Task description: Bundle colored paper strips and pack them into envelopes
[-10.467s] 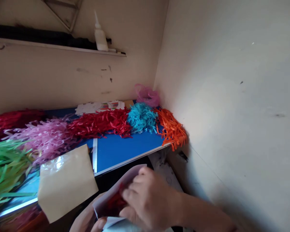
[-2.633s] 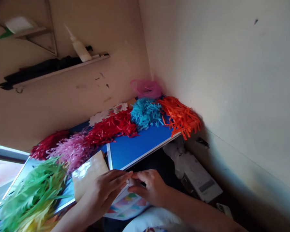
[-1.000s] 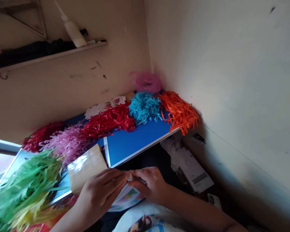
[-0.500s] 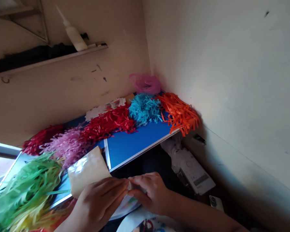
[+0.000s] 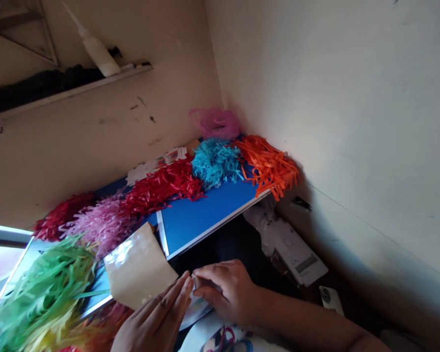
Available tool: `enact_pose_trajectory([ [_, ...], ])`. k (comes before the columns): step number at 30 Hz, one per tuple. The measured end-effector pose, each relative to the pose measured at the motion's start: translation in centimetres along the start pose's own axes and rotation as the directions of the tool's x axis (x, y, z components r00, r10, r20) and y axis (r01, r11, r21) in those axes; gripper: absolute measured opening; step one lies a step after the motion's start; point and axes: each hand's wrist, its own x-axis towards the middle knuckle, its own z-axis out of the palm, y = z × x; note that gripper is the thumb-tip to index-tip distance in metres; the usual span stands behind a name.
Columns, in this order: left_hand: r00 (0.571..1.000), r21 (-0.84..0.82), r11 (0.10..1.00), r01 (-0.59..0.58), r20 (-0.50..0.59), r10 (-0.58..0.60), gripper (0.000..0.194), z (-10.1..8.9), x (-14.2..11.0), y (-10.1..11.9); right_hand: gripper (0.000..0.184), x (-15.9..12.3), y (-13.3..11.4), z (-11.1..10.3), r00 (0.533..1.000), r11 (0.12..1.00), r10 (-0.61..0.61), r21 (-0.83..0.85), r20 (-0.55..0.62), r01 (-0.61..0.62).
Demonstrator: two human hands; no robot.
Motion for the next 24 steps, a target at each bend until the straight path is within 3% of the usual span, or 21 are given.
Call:
enact_pose_trajectory([
  [6, 0.994, 0.014, 0.999, 0.051, -0.096, -0.049, 0.031, -1.0, -0.1, -0.6, 0.033, 0.4, 0.6, -0.8, 0.987, 0.986, -0.159, 0.053, -0.029, 0.16],
  [10, 0.963, -0.117, 0.98, 0.162, -0.197, -0.183, 0.024, -1.1, -0.2, -1.5, 0.033, 1.4, 1.3, -1.3, 0.974, 0.973, -0.221, 0.078, 0.049, 0.217],
  [14, 0.865, -0.264, 0.924, 0.277, -0.35, -0.359, 0.014, 0.4, -0.4, -1.6, 0.011, 3.2, 1.2, -1.1, 0.976, 0.973, -0.214, 0.099, 0.048, 0.208],
  [19, 0.769, -0.556, 0.763, 0.33, -0.311, -0.559, 0.015, 2.6, -0.5, -1.9, 0.012, 4.6, 1.8, -0.9, 0.994, 0.991, -0.062, 0.12, 0.091, 0.051],
  [24, 0.562, -0.675, 0.608, 0.419, -0.333, -0.757, 0.008, 5.9, -0.3, -3.3, 0.016, 6.2, 4.5, 0.5, 0.988, 0.989, 0.096, 0.098, 0.119, -0.107],
])
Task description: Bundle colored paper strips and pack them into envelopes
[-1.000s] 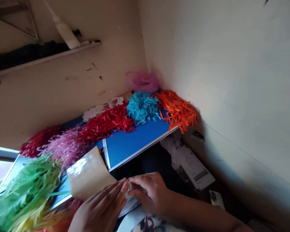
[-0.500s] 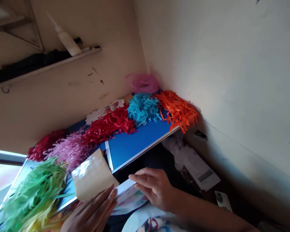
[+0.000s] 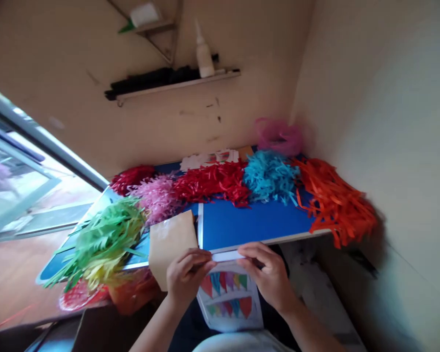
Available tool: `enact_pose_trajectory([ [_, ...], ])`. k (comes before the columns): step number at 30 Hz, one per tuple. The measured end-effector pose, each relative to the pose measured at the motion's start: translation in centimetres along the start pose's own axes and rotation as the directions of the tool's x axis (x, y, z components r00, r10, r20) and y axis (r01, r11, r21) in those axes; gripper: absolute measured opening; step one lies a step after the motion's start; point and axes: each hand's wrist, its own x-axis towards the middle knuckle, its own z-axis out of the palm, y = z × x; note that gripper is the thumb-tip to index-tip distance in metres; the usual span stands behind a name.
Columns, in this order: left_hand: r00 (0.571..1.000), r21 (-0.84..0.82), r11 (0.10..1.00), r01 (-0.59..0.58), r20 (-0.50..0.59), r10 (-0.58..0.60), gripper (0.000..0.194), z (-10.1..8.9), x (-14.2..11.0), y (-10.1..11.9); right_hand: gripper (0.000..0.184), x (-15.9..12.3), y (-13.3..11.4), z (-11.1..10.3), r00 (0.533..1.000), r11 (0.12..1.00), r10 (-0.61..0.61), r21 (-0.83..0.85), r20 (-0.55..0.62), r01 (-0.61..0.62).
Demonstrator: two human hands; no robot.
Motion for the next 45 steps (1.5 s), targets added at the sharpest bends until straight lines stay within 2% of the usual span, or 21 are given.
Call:
enact_pose_trajectory([
  [4, 0.999, 0.022, 0.999, 0.042, -0.026, -0.041, 0.026, 1.7, 0.4, -2.6, 0.029, 2.6, 2.6, 1.2, 0.996, 0.998, 0.058, -0.039, 0.068, -0.056],
  [7, 0.998, 0.111, 0.992, 0.066, -0.016, -0.065, 0.024, 1.1, 0.5, -4.9, 0.037, 4.1, 4.3, 1.7, 0.995, 0.992, 0.076, -0.105, 0.071, -0.069],
  [9, 0.989, 0.281, 0.949, 0.143, -0.079, -0.125, 0.028, -0.9, 0.2, -7.2, 0.037, 4.4, 5.1, 1.7, 0.994, 0.986, 0.075, -0.153, 0.077, -0.062],
  [10, 0.976, 0.379, 0.902, 0.208, -0.146, -0.163, 0.032, -2.3, -0.1, -8.5, 0.036, 4.4, 5.4, 1.5, 0.994, 0.982, 0.072, -0.179, 0.083, -0.057],
  [13, 0.909, 0.52, 0.76, 0.39, -0.352, -0.225, 0.033, -7.0, -0.8, -12.7, 0.033, 3.9, 5.9, 1.3, 0.995, 0.964, 0.05, -0.264, 0.09, -0.025],
  [14, 0.896, 0.554, 0.718, 0.422, -0.378, -0.235, 0.033, -8.3, -0.9, -13.9, 0.034, 3.8, 5.9, 1.3, 0.997, 0.956, 0.032, -0.294, 0.069, -0.011],
  [17, 0.921, 0.644, 0.658, 0.389, -0.296, -0.255, 0.03, -9.9, -0.7, -15.7, 0.035, 3.8, 5.1, 2.1, 0.997, 0.929, -0.063, -0.368, -0.049, 0.041],
  [19, 0.952, 0.683, 0.667, 0.299, -0.165, -0.258, 0.032, -9.1, 0.1, -16.0, 0.032, 4.1, 4.3, 3.1, 0.983, 0.91, -0.151, -0.402, -0.1, 0.099],
  [22, 0.972, 0.705, 0.686, 0.176, -0.013, -0.236, 0.04, -7.1, 2.0, -16.1, 0.025, 4.5, 3.0, 4.4, 0.965, 0.879, -0.254, -0.433, -0.072, 0.199],
  [24, 0.978, 0.715, 0.687, 0.13, 0.024, -0.209, 0.04, -6.4, 3.2, -16.0, 0.021, 4.3, 2.4, 4.6, 0.957, 0.863, -0.288, -0.441, -0.028, 0.247],
  [27, 0.988, 0.727, 0.679, 0.096, 0.016, -0.156, 0.028, -7.3, 3.5, -14.4, 0.017, 3.6, 2.1, 3.7, 0.946, 0.842, -0.325, -0.451, 0.014, 0.296],
  [30, 0.999, 0.729, 0.683, 0.047, -0.037, -0.03, 0.018, -9.4, 1.5, -10.5, 0.014, 2.6, 1.9, 2.3, 0.937, 0.834, -0.35, -0.451, 0.014, 0.318],
  [32, 0.978, 0.736, 0.676, -0.036, -0.112, 0.174, 0.014, -10.5, -0.3, -7.1, 0.013, 2.2, 1.3, 2.0, 0.936, 0.838, -0.352, -0.443, 0.006, 0.318],
  [34, 0.952, 0.729, 0.678, -0.089, -0.138, 0.273, 0.015, -11.0, -1.6, -4.0, 0.012, 1.9, 0.0, 2.8, 0.927, 0.834, -0.375, -0.424, 0.031, 0.352],
  [36, 0.951, 0.699, 0.705, -0.12, -0.122, 0.283, 0.015, -10.9, -2.4, -1.4, 0.017, 1.8, -1.9, 4.5, 0.88, 0.801, -0.464, -0.375, 0.105, 0.467],
  [39, 0.968, 0.615, 0.776, -0.141, -0.078, 0.237, 0.016, -10.6, -3.2, 0.6, 0.022, 2.0, -4.8, 7.6, 0.78, 0.75, -0.578, -0.22, 0.24, 0.624],
  [40, 0.976, 0.596, 0.796, -0.11, -0.088, 0.201, 0.015, -10.8, -3.4, 0.8, 0.016, 2.1, -5.5, 8.4, 0.781, 0.772, -0.571, -0.157, 0.254, 0.616],
  [41, 0.981, 0.571, 0.82, -0.046, -0.129, 0.145, 0.017, -11.2, -3.8, 0.7, 0.012, 2.3, -6.0, 8.9, 0.811, 0.821, -0.525, -0.099, 0.258, 0.563],
  [43, 0.966, 0.417, 0.892, 0.173, -0.25, -0.071, 0.033, -12.2, -4.7, 0.2, 0.014, 2.6, -6.2, 9.3, 0.909, 0.943, -0.32, 0.003, 0.266, 0.331],
  [44, 0.93, 0.261, 0.914, 0.31, -0.283, -0.234, 0.041, -12.7, -5.2, -0.2, 0.016, 2.7, -6.0, 9.3, 0.938, 0.982, -0.19, 0.039, 0.29, 0.187],
  [45, 0.873, 0.069, 0.897, 0.437, -0.274, -0.404, 0.044, -13.2, -5.8, -0.6, 0.018, 2.8, -5.6, 9.2, 0.944, 0.997, -0.068, 0.062, 0.324, 0.05],
])
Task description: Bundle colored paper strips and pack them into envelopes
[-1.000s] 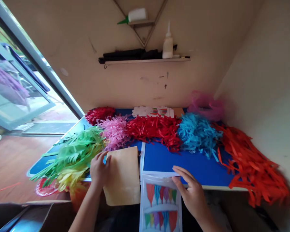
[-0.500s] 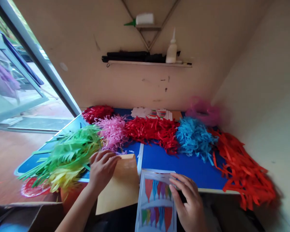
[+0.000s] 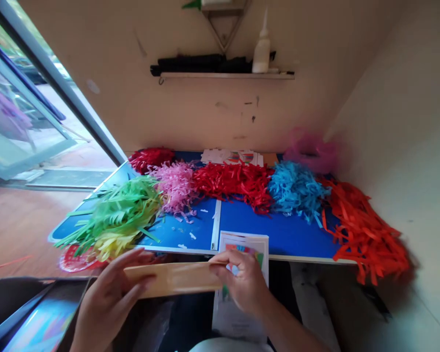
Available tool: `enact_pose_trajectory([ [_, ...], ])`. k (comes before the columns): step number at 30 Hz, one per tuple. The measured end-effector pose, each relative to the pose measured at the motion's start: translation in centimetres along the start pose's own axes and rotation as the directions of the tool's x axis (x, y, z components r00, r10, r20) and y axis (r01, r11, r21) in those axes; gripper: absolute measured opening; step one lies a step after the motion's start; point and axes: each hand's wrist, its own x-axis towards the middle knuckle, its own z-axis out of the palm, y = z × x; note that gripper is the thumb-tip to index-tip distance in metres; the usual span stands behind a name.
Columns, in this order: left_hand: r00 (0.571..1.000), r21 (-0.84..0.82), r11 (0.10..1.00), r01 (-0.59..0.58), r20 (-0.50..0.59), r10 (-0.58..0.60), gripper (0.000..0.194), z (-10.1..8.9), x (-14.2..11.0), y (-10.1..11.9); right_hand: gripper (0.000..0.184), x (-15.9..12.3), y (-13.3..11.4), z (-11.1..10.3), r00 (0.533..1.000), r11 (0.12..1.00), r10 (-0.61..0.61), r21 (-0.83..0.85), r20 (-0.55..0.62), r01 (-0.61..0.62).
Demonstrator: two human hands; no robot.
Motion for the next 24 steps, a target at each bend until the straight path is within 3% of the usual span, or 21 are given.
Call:
enact_pose_trajectory([
  [1, 0.985, -0.15, 0.974, 0.171, 0.057, -0.164, 0.043, -0.4, -0.3, -0.6, 0.02, 0.0, 0.4, -0.1, 0.994, 0.994, 0.097, 0.05, 0.046, -0.099],
  [3, 0.907, -0.344, 0.84, 0.421, 0.175, -0.383, 0.04, -0.8, -0.8, -1.3, 0.021, 0.2, 1.2, -0.2, 0.976, 0.978, 0.186, 0.069, 0.109, -0.194],
  [5, 0.862, -0.391, 0.769, 0.506, 0.2, -0.466, 0.038, -0.7, -1.2, -1.4, 0.019, 0.7, 1.1, 0.1, 0.988, 0.989, 0.142, -0.044, 0.062, -0.139],
  [8, 0.897, -0.303, 0.844, 0.442, 0.141, -0.419, 0.028, -0.1, -1.2, -0.5, 0.028, 1.6, -0.8, 1.2, 0.989, 0.956, -0.144, -0.254, 0.036, 0.149],
  [11, 0.938, -0.234, 0.911, 0.339, 0.162, -0.308, 0.022, 0.7, -1.1, 0.7, 0.017, 2.7, -3.2, 2.9, 0.936, 0.906, -0.314, -0.245, 0.157, 0.345],
  [14, 0.93, -0.276, 0.895, 0.35, 0.215, -0.297, 0.028, 1.1, -1.4, 1.4, 0.01, 3.7, -4.3, 4.3, 0.942, 0.944, -0.265, -0.144, 0.207, 0.297],
  [18, 0.933, -0.302, 0.883, 0.359, 0.148, -0.328, 0.033, 0.6, -1.9, 1.6, 0.01, 4.1, -4.2, 4.7, 0.955, 0.976, -0.192, -0.057, 0.225, 0.209],
  [24, 0.954, -0.177, 0.945, 0.277, 0.17, -0.248, 0.033, 0.3, -1.7, 2.3, 0.009, 3.3, -4.5, 4.6, 0.946, 0.934, -0.308, -0.155, 0.104, 0.321],
])
